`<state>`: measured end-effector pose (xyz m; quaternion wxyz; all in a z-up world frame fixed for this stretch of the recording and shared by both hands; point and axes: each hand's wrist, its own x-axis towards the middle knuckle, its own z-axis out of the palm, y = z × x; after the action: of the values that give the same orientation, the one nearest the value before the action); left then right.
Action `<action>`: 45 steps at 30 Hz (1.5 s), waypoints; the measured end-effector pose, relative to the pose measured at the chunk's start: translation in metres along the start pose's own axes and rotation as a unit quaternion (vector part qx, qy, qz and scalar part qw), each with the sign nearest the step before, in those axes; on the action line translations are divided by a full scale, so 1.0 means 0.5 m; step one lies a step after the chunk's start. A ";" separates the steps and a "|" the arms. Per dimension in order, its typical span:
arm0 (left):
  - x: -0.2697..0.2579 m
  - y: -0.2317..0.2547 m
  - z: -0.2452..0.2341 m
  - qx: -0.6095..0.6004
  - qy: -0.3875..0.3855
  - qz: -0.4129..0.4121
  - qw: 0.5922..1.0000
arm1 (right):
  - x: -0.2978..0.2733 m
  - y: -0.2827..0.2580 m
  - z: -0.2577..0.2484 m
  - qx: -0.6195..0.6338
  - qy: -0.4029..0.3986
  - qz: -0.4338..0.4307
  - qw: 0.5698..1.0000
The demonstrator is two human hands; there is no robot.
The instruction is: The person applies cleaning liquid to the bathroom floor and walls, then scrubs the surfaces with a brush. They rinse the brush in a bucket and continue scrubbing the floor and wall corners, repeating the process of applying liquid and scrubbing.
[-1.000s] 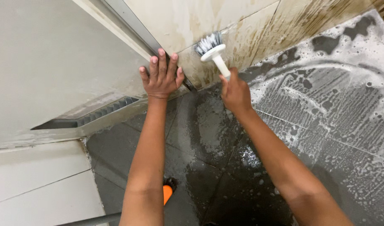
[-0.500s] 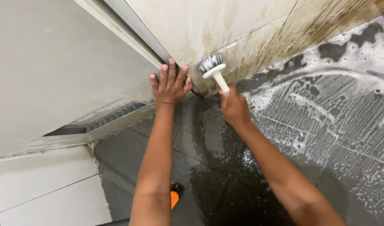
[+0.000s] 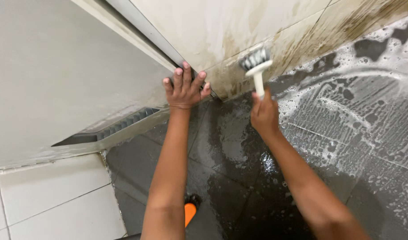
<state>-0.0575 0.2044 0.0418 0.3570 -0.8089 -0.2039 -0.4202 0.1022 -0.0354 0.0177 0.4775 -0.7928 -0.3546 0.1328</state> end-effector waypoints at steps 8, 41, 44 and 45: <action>0.024 0.005 -0.008 0.017 -0.006 -0.001 1.000 | -0.061 0.047 0.001 -0.104 -0.083 0.063 0.989; -0.002 0.015 0.003 0.007 -0.017 -0.017 1.000 | -0.011 0.045 -0.078 -0.094 0.000 0.041 0.995; -0.005 0.016 0.005 0.003 -0.018 -0.018 1.000 | -0.004 0.009 -0.085 -0.078 -0.011 0.035 0.996; -0.008 0.015 0.006 0.003 -0.017 -0.019 1.000 | 0.006 -0.010 -0.091 -0.070 -0.007 0.003 0.998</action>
<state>-0.0534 0.2015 0.0345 0.3474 -0.8111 -0.2268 -0.4123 0.1269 -0.0621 0.0456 0.4180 -0.8243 -0.3641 0.1147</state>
